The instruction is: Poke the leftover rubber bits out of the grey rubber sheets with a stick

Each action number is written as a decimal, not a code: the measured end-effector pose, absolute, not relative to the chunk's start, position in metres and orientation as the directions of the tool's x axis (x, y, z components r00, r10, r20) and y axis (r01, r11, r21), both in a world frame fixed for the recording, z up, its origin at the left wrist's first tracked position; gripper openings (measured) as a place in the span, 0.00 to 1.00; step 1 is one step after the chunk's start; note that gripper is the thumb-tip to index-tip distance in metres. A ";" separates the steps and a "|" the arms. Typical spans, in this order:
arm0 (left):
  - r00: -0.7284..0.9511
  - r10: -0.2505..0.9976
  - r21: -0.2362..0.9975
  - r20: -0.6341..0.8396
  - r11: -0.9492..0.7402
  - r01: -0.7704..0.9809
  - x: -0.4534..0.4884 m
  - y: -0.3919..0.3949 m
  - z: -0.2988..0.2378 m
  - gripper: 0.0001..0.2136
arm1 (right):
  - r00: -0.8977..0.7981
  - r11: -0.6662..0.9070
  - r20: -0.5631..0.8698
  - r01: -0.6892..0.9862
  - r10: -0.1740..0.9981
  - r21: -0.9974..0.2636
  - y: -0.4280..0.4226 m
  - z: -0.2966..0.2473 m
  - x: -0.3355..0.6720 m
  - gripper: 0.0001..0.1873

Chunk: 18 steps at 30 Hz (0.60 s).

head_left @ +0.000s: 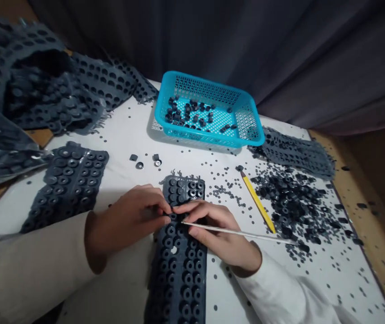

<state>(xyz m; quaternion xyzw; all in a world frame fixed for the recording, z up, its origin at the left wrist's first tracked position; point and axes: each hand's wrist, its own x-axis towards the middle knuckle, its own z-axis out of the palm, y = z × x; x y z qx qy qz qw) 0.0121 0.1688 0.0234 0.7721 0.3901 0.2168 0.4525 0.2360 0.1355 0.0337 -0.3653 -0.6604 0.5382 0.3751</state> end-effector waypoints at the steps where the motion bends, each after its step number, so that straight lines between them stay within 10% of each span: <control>1: 0.595 0.803 0.868 -0.031 -0.273 0.414 0.012 0.168 0.023 0.02 | -0.469 0.146 0.092 0.080 0.878 -0.986 0.135 0.034 0.236 0.05; 18: 0.619 0.782 0.835 -0.072 -0.292 0.466 0.015 0.169 0.030 0.05 | -0.505 0.155 0.091 0.086 0.859 -0.984 0.134 0.030 0.238 0.07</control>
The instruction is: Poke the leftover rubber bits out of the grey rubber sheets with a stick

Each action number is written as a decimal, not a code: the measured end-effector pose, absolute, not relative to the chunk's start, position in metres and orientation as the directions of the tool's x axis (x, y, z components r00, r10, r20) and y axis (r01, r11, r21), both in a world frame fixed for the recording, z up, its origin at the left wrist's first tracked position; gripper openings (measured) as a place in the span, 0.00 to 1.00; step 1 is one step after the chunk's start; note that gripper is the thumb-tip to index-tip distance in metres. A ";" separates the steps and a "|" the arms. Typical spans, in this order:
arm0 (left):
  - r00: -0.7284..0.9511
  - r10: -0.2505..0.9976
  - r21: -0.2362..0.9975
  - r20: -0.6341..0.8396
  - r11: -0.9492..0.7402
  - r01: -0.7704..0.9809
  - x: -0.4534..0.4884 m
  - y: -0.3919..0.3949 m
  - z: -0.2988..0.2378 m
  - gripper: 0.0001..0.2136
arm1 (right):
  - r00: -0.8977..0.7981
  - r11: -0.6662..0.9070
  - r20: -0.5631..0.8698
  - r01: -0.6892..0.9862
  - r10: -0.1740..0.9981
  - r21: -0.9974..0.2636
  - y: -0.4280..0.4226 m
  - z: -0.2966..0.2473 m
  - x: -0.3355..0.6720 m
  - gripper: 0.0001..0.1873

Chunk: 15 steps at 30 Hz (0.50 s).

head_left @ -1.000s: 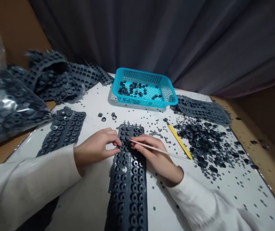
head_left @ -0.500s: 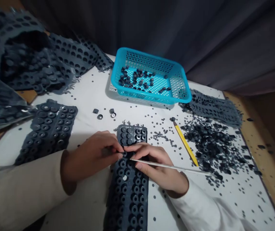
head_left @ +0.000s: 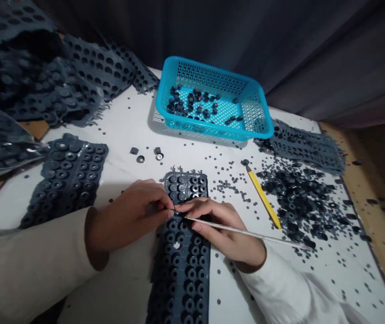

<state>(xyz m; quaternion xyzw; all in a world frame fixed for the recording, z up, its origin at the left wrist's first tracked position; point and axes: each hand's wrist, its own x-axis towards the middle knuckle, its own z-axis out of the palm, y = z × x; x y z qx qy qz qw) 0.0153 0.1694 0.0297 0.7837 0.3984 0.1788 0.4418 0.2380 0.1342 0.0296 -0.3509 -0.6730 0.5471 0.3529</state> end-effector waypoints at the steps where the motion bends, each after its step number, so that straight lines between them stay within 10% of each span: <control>1: 0.618 0.782 0.833 -0.078 -0.289 0.471 0.015 0.169 0.030 0.06 | -0.505 0.161 0.098 0.083 0.858 -0.983 0.134 0.029 0.238 0.07; 15: 0.618 0.780 0.828 -0.103 -0.277 0.488 0.017 0.171 0.030 0.05 | -0.561 0.302 0.178 0.137 0.809 -0.943 0.134 0.026 0.241 0.10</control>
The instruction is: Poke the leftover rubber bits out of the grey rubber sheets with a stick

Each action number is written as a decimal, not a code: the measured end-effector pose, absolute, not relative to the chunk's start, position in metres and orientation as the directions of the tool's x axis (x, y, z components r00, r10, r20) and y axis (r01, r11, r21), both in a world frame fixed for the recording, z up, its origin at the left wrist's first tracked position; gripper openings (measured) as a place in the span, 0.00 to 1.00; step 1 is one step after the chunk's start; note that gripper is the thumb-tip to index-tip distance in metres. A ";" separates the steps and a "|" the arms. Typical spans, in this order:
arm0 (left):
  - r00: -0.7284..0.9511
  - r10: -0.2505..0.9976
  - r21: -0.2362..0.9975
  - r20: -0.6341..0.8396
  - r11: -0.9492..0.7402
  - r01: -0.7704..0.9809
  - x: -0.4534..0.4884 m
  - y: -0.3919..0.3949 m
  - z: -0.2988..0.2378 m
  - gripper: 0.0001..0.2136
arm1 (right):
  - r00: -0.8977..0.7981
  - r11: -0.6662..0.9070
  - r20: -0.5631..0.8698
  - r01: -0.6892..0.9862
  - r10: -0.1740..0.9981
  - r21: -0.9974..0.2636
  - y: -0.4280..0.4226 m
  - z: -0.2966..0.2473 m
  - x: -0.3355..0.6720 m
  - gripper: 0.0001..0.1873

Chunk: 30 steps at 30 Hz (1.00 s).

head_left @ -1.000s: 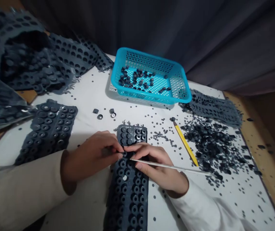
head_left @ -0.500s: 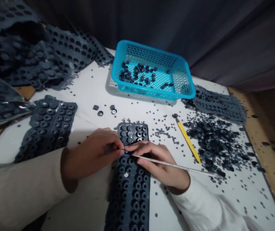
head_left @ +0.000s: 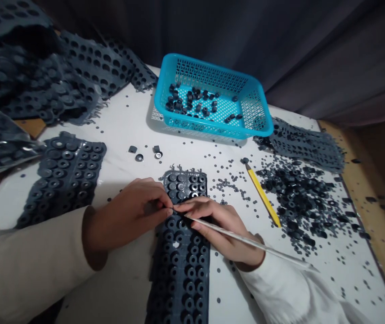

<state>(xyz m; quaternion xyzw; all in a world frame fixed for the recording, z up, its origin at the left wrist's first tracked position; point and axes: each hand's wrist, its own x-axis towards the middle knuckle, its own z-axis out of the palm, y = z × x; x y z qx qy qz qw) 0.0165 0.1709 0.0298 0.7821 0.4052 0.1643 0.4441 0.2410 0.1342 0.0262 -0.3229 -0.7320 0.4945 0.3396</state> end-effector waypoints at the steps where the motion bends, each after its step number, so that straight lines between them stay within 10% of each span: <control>1: 0.616 0.781 0.828 -0.102 -0.277 0.487 0.017 0.171 0.030 0.05 | -0.563 0.316 0.184 0.145 0.806 -0.938 0.134 0.027 0.241 0.09; 14: 0.622 0.778 0.828 -0.083 -0.294 0.477 0.015 0.170 0.028 0.04 | -0.509 0.424 0.240 0.283 0.827 -0.860 0.131 0.023 0.234 0.05; 30: 0.654 0.750 0.773 0.098 -0.471 0.425 0.015 0.165 0.024 0.07 | -0.301 0.090 0.057 0.097 0.952 -0.991 0.126 0.028 0.243 0.04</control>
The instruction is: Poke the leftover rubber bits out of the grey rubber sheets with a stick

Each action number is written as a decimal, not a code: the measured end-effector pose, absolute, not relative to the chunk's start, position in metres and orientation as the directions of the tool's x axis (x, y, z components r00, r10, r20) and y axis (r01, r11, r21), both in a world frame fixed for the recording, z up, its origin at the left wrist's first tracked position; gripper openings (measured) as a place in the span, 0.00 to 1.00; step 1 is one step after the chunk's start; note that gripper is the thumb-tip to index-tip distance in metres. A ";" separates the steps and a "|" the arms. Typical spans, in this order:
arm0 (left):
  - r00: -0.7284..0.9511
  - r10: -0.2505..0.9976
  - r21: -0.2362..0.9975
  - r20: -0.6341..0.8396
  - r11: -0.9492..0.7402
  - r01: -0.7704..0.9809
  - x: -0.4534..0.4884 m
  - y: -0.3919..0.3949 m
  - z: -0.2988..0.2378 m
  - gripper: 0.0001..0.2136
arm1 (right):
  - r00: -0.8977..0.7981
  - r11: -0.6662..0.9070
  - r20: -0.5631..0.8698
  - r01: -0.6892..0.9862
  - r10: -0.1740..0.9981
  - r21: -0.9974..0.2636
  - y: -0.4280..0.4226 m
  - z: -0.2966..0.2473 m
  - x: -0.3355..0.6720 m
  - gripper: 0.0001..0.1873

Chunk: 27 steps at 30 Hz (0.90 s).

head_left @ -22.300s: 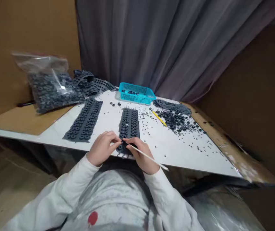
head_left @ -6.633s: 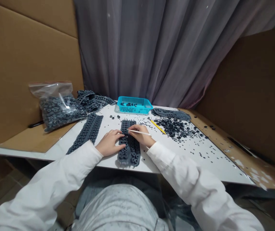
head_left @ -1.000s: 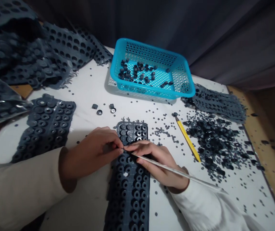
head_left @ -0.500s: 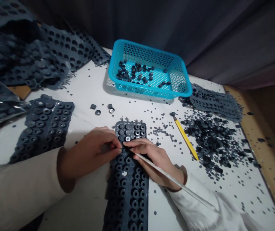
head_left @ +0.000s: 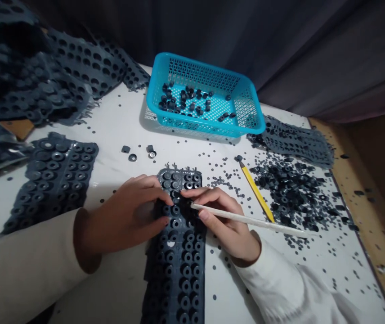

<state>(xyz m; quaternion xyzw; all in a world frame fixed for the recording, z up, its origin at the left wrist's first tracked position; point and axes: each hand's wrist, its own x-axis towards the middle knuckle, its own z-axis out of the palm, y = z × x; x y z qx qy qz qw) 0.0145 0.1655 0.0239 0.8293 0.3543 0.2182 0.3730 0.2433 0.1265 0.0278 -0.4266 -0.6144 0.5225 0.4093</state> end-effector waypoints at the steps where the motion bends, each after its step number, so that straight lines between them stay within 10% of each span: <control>1: 0.653 0.752 0.751 0.093 -0.483 0.450 0.015 0.165 0.022 0.05 | -0.304 0.093 0.058 0.103 0.951 -0.990 0.127 0.028 0.243 0.04; 14: 0.720 0.676 0.580 0.158 -0.653 0.486 0.024 0.162 0.019 0.03 | -0.397 0.223 0.115 0.239 0.910 -0.945 0.132 0.030 0.242 0.03; 27: 0.682 0.728 0.733 0.072 -0.502 0.458 0.022 0.164 0.014 0.07 | -0.493 0.239 0.113 0.200 0.863 -0.950 0.132 0.028 0.245 0.04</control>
